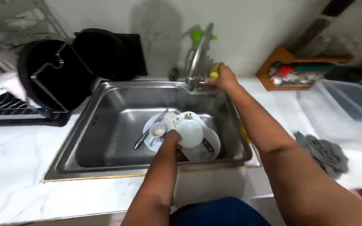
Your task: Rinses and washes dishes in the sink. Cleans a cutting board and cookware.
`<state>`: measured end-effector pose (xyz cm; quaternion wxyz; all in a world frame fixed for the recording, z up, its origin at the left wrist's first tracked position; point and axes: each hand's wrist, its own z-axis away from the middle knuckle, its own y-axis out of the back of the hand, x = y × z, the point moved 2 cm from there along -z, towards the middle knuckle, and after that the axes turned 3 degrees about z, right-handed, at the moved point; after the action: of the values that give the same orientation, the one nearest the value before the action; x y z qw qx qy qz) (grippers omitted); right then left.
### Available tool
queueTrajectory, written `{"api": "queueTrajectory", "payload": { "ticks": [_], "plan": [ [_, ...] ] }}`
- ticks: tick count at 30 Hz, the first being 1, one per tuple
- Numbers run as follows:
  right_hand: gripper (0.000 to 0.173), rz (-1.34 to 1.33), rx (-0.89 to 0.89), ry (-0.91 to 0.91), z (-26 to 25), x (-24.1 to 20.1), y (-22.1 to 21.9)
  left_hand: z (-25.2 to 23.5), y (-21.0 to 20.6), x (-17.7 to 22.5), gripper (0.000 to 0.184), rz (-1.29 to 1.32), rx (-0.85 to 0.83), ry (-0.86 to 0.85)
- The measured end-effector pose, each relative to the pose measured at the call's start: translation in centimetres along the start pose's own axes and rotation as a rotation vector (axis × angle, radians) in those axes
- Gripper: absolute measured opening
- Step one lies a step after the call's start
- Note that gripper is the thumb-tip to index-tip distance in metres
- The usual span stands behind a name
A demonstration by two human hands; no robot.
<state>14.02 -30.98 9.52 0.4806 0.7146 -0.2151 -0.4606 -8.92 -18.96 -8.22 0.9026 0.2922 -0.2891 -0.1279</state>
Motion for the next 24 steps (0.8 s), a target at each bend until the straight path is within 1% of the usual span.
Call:
{"api": "queueTrajectory", "payload": {
  "ticks": [2, 3, 5, 7, 8, 10, 11, 13, 15, 16, 18, 22, 24],
  "plan": [
    [0.064, 0.023, -0.091, -0.017, 3.4, 3.5, 3.5, -1.3, -0.9, -0.1, 0.041, 0.0, 0.022, 0.029],
    [0.057, 0.039, -0.094, -0.02, 5.7, 5.2, 5.0, -2.0, -1.3, -0.2, 0.04, -0.011, 0.038, 0.03],
    [0.051, 0.072, 0.019, -0.006, 10.7, 8.2, 6.8, -2.8, -1.6, 0.1, 0.039, -0.025, 0.057, -0.004],
    [0.051, 0.132, 0.117, 0.021, 15.9, 10.5, 5.8, -3.4, -2.0, 0.6, 0.039, 0.022, 0.049, -0.049],
    [0.053, 0.168, 0.093, 0.031, 18.2, 11.5, 4.2, -3.7, -2.2, 0.6, 0.038, 0.079, 0.045, -0.057],
    [0.058, 0.207, -0.065, 0.068, 21.2, 13.1, 1.0, -3.6, -2.2, 0.7, 0.038, 0.181, 0.027, -0.076],
    [0.053, 0.23, -0.1, 0.127, 22.0, 13.5, 0.1, -3.3, -2.1, 0.7, 0.038, 0.207, 0.02, -0.085],
    [0.038, 0.27, -0.092, 0.217, 22.8, 13.6, -0.6, -2.1, -1.7, 0.9, 0.037, 0.202, 0.033, -0.12],
    [0.031, 0.259, -0.072, 0.221, 23.3, 13.6, -0.8, 0.2, -0.6, 1.3, 0.043, 0.15, 0.047, -0.18],
    [0.03, 0.243, -0.054, 0.223, 23.2, 13.9, -0.7, 0.5, -0.3, 1.4, 0.045, 0.145, 0.06, -0.205],
    [0.031, 0.206, -0.037, 0.23, 22.8, 14.3, -0.4, 0.4, 0.1, 1.5, 0.042, 0.154, 0.094, -0.22],
    [0.034, 0.193, -0.133, 0.147, 21.7, 14.4, -0.3, 0.2, 0.8, 0.3, 0.043, 0.239, 0.135, -0.202],
    [0.039, 0.201, -0.236, 0.064, 21.0, 13.9, 0.4, 0.4, 1.3, 0.1, 0.042, 0.339, 0.176, -0.213]
  ]
}}
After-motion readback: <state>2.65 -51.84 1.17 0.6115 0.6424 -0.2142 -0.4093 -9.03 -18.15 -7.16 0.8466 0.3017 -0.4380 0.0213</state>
